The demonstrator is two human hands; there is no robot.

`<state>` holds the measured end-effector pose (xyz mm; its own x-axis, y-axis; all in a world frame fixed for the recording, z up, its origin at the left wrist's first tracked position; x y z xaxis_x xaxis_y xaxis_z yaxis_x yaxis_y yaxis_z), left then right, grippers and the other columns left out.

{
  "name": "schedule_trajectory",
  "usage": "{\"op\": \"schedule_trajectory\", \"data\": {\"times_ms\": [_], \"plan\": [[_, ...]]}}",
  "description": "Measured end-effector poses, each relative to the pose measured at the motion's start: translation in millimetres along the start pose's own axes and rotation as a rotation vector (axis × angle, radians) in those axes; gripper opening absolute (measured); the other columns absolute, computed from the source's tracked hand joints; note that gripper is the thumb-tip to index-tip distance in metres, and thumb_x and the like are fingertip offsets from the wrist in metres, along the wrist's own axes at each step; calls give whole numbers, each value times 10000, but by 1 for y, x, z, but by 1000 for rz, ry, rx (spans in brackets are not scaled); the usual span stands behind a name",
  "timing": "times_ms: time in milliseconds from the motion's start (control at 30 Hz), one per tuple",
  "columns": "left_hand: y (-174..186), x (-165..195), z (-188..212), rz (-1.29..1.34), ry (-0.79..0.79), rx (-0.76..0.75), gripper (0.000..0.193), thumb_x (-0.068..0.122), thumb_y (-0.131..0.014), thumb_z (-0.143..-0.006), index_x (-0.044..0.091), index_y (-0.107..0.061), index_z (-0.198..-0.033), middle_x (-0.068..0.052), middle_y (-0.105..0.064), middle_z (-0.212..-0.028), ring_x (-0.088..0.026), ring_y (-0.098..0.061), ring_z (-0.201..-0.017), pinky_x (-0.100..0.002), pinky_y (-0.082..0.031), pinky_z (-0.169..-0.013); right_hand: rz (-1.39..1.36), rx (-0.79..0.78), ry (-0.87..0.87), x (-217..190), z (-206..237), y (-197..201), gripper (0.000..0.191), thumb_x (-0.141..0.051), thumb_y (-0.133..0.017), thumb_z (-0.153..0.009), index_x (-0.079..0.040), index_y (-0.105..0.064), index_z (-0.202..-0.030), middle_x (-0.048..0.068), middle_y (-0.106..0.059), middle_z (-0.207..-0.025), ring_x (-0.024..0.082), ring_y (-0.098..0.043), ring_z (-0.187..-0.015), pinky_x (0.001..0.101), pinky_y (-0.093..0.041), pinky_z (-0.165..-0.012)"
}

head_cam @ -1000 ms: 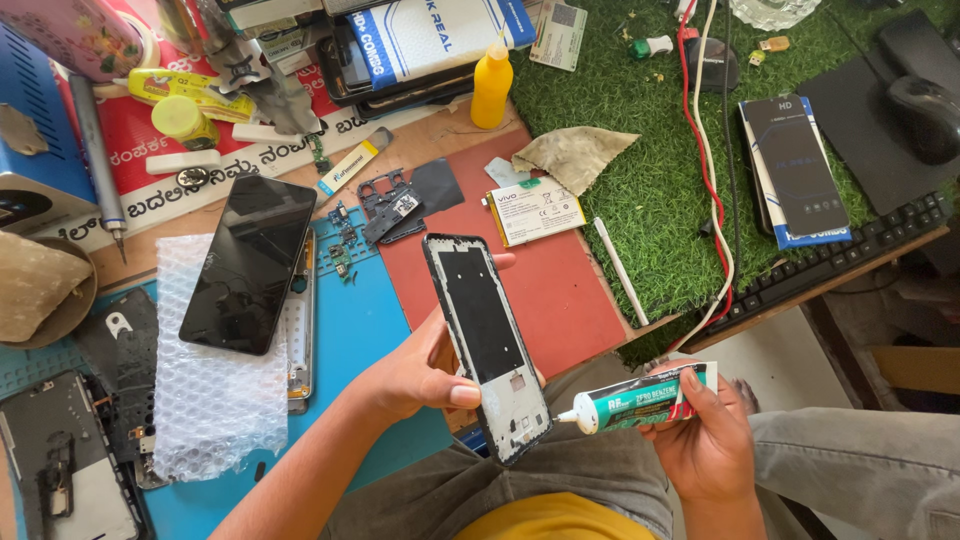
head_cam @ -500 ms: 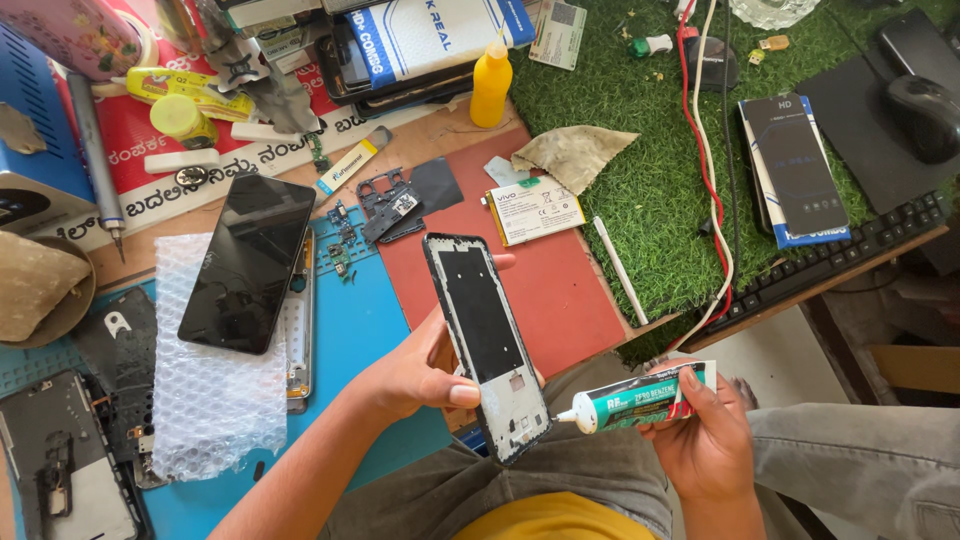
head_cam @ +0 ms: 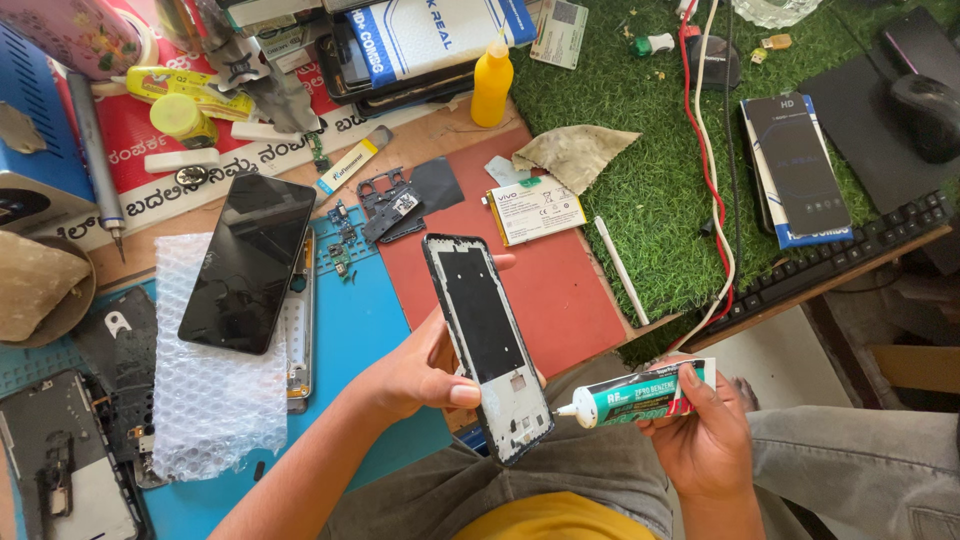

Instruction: The person holds a disassembled phone frame in one hand and a tube of adhesive in the other, squeezing glue along the inner edge of the frame while rotating it to reach each side. A second person briefly places a replacement screen on the mat, and the person continues applying adhesive around the frame.

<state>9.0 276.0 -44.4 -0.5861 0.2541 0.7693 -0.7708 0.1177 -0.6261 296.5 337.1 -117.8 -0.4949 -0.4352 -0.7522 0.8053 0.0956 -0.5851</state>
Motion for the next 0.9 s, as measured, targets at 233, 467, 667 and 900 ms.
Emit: {"op": "schedule_trajectory", "data": {"times_ms": [233,467,667,900], "plan": [[1,2,1,2,-14,15,1381,348,-944,-602,110,-123,-1687,-114,-606,-1136,-263,-669,-1153,-404,-502,-1047,-5,-27,14,-2,-1,-4,274,-167,-534,-1106,88,-634,-1105,201,-720,-871,274,-712,-678,365,-580,-572],[0,1,1,12,-4,9,1371,342,-941,-590,112,-130,-1671,-106,-588,-1137,-266,-669,-1152,-405,-494,-1046,2,-33,9,-2,-1,-6,270,-164,-532,-1098,86,-632,-1106,195,-725,-874,274,-721,-681,365,-590,-580],[2,1,0,-11,-26,4,1353,340,-928,-607,103,-140,-1680,-103,-579,-1161,-243,-638,-1175,-389,-471,-1068,7,-34,9,-2,-3,-6,267,-167,-521,-1108,76,-630,-1099,201,-731,-879,275,-724,-684,364,-595,-586],[3,0,0,-7,-14,9,1357,353,-928,-596,111,-138,-1674,-105,-585,-1147,-263,-655,-1171,-406,-481,-1066,-11,-62,9,-3,-3,-8,286,-168,-524,-1123,96,-635,-1109,205,-727,-868,272,-720,-687,361,-593,-590]]}}
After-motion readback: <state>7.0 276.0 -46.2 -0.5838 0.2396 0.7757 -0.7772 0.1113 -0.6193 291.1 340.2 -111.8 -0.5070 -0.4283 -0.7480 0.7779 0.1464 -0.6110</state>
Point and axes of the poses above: each hand's wrist, its own z-axis away from the middle knuckle, its own y-axis out of the back of the hand, x = y × z, the point moved 9 cm from there along -z, towards the middle knuckle
